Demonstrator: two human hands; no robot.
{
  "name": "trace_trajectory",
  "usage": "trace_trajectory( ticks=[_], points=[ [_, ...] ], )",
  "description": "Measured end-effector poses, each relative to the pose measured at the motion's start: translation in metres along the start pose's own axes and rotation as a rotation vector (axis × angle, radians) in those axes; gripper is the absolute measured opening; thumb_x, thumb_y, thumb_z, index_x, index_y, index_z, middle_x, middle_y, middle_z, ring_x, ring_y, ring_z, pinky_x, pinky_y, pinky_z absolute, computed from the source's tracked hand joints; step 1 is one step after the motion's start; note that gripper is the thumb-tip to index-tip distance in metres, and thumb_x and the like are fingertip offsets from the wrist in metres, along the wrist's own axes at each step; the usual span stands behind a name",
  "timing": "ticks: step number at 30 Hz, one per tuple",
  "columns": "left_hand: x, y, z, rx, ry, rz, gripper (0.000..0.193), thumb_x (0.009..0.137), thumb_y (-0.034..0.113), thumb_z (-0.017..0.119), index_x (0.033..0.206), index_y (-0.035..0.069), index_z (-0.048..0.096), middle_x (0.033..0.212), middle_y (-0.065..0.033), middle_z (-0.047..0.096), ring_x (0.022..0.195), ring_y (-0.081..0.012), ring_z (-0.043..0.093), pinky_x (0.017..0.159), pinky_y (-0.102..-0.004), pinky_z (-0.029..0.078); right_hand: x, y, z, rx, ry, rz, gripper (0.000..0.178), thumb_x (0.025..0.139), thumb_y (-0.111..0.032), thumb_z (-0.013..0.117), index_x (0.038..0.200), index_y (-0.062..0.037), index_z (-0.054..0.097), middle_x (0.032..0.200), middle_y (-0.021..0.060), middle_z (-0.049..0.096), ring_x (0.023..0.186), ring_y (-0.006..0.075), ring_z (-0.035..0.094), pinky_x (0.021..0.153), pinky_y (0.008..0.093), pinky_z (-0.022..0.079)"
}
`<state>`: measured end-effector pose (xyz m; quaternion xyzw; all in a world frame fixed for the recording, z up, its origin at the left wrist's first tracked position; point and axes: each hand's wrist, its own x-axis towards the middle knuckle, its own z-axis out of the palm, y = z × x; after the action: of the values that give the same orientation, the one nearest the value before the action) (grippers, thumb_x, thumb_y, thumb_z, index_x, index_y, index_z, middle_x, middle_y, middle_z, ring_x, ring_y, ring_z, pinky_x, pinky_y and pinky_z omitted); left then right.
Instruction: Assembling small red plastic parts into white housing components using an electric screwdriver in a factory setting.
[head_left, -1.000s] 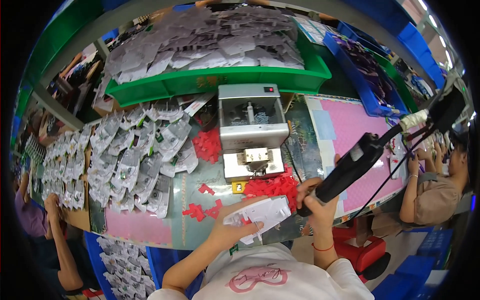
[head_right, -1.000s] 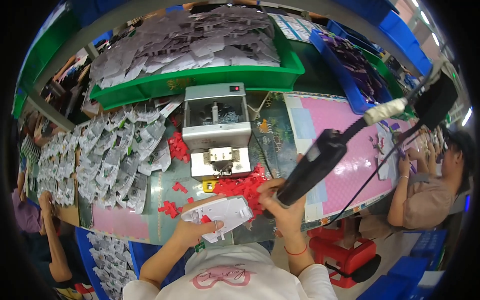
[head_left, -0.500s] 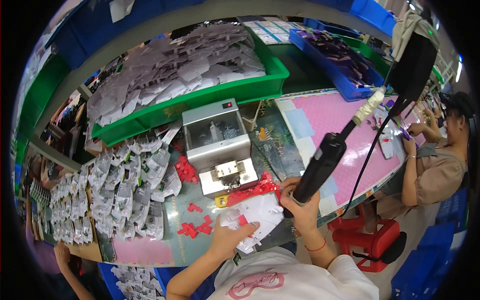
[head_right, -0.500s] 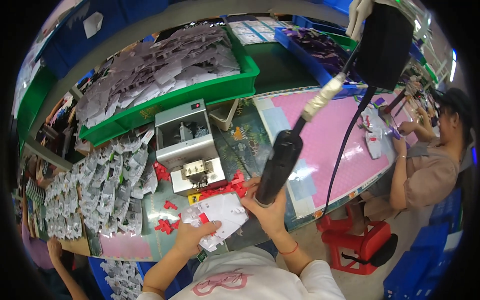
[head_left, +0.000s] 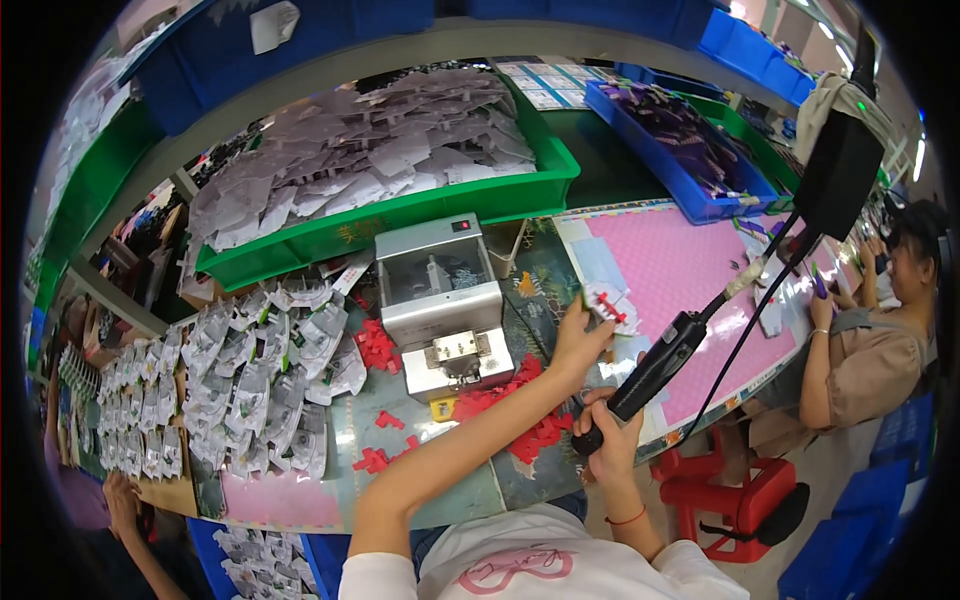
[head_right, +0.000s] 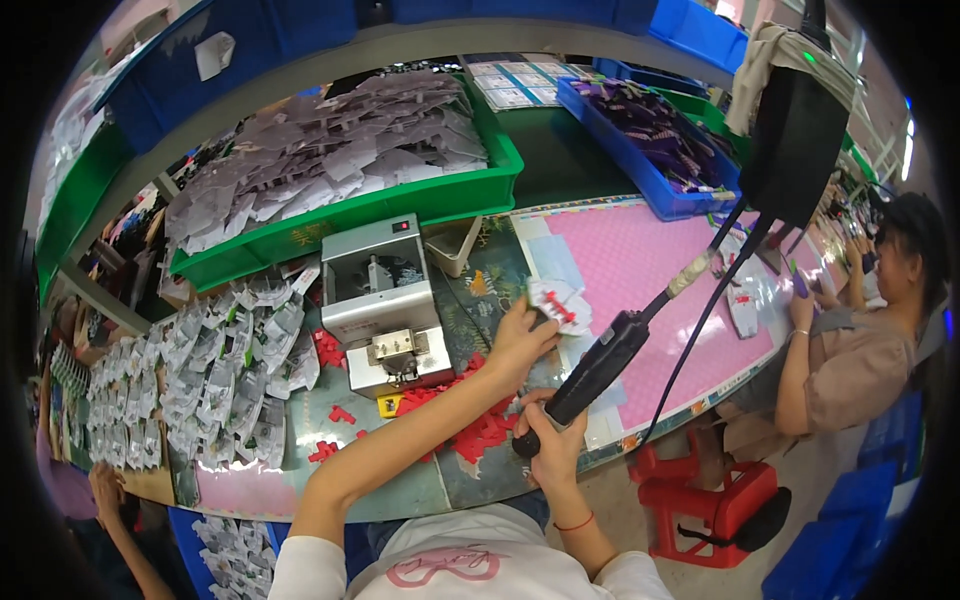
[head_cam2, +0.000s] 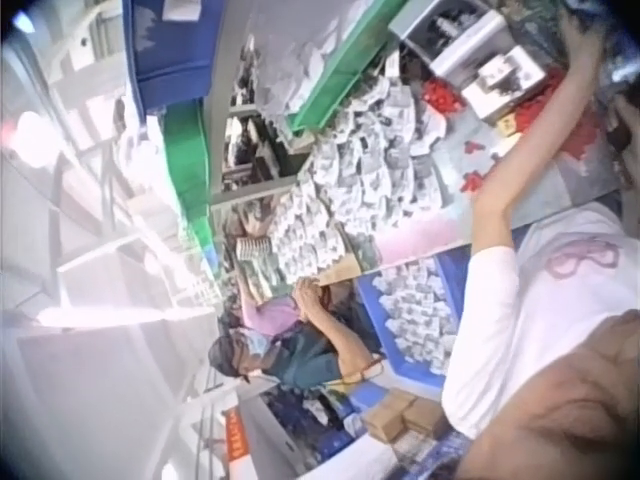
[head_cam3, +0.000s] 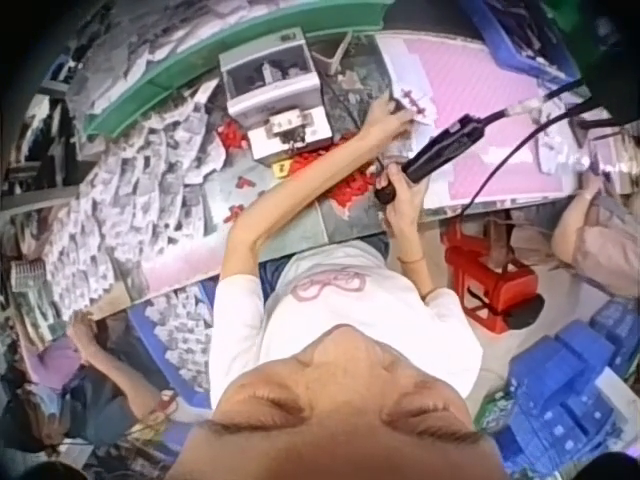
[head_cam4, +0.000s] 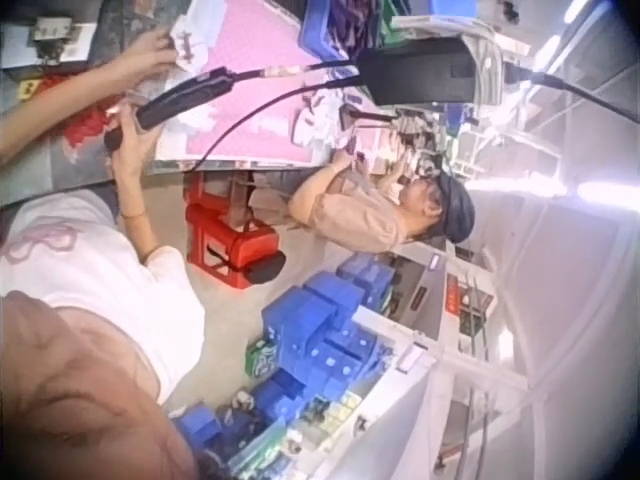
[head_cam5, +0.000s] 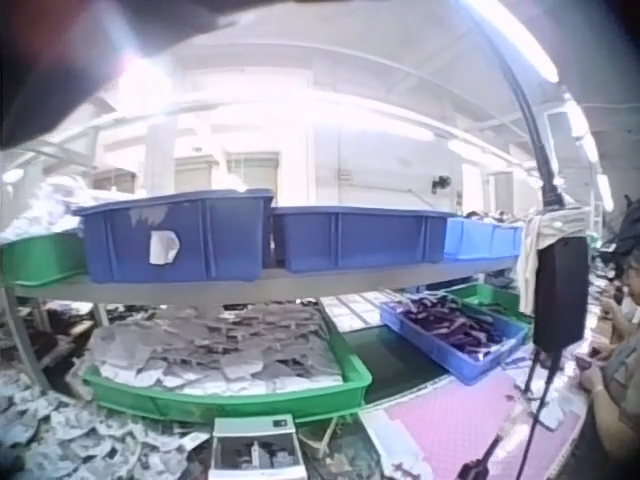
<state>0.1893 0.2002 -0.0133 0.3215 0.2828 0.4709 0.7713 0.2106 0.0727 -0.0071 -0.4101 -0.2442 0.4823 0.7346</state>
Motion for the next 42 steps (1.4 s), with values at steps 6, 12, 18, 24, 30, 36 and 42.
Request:
trace_trajectory(
  ticks=[6, 12, 18, 24, 30, 36, 42],
  points=[
    [-0.043, 0.023, -0.027, 0.444, -0.147, -0.003, 0.036, 0.081, -0.001, 0.045, 0.117, -0.005, 0.045, 0.101, -0.0141, 0.058, 0.090, -0.0195, 0.059, 0.073, -0.0233, 0.047, 0.023, 0.020, -0.005, -0.178, 0.066, -0.027, 0.024, 0.079, -0.011, 0.058, 0.098, 0.0000, 0.047, 0.063, 0.0058, 0.051, 0.050, 0.0137, 0.048, 0.047, 0.0238, 0.041],
    [-0.121, 0.100, -0.076, 0.368, -0.198, 0.063, 0.033, 0.084, 0.003, 0.048, 0.116, -0.005, 0.046, 0.108, -0.0144, 0.057, 0.096, -0.0158, 0.056, 0.079, -0.0254, 0.047, 0.027, 0.018, -0.006, -0.261, 0.027, -0.151, 0.054, 0.084, -0.016, 0.055, 0.129, -0.0060, 0.026, 0.107, 0.0131, 0.050, 0.078, 0.0151, 0.054, 0.058, 0.0242, 0.047],
    [-0.192, 0.154, -0.139, 0.623, 0.222, 0.231, 0.022, 0.082, 0.005, 0.052, 0.103, -0.002, 0.057, 0.090, -0.0128, 0.063, 0.078, -0.0140, 0.062, 0.070, -0.0251, 0.050, 0.023, 0.009, 0.016, -0.656, 0.040, -0.473, 0.055, 0.086, -0.009, 0.046, 0.136, -0.0067, 0.022, 0.135, 0.0132, 0.028, 0.123, 0.0233, 0.029, 0.098, 0.0362, 0.026],
    [-0.230, 0.197, -0.199, 1.438, 0.955, 0.727, 0.010, 0.072, 0.004, 0.060, 0.081, 0.005, 0.064, 0.073, -0.0069, 0.061, 0.057, -0.0232, 0.058, 0.049, -0.0294, 0.044, 0.016, -0.011, 0.034, -0.933, 0.006, -0.955, 0.058, 0.083, -0.007, 0.050, 0.132, 0.0005, 0.019, 0.131, 0.0213, 0.031, 0.120, 0.0313, 0.034, 0.095, 0.0421, 0.030],
    [-0.259, 0.209, -0.233, 1.781, 1.141, 0.642, 0.011, 0.067, 0.006, 0.065, 0.077, 0.010, 0.064, 0.074, -0.0027, 0.057, 0.068, -0.0208, 0.055, 0.055, -0.0318, 0.044, 0.010, 0.003, 0.049, -0.931, -0.213, -0.881, 0.049, 0.083, 0.001, 0.047, 0.128, -0.0002, 0.028, 0.126, 0.0203, 0.036, 0.113, 0.0312, 0.039, 0.091, 0.0418, 0.034],
    [-0.260, 0.201, -0.253, 1.873, 1.105, 0.578, 0.012, 0.065, 0.006, 0.065, 0.076, 0.011, 0.063, 0.075, -0.0008, 0.055, 0.071, -0.0198, 0.054, 0.056, -0.0321, 0.044, 0.008, 0.007, 0.056, -0.956, -0.372, -0.914, 0.044, 0.081, 0.007, 0.046, 0.123, -0.0033, 0.037, 0.121, 0.0195, 0.040, 0.107, 0.0320, 0.043, 0.089, 0.0421, 0.037],
    [-0.271, 0.197, -0.255, 1.576, 1.134, 0.710, 0.013, 0.066, 0.000, 0.064, 0.077, 0.007, 0.063, 0.078, -0.0049, 0.058, 0.064, -0.0198, 0.057, 0.053, -0.0292, 0.045, 0.003, 0.010, 0.064, -0.899, -0.434, -0.901, 0.041, 0.081, 0.007, 0.045, 0.121, 0.0012, 0.039, 0.117, 0.0181, 0.044, 0.105, 0.0275, 0.046, 0.088, 0.0367, 0.039]
  ],
)
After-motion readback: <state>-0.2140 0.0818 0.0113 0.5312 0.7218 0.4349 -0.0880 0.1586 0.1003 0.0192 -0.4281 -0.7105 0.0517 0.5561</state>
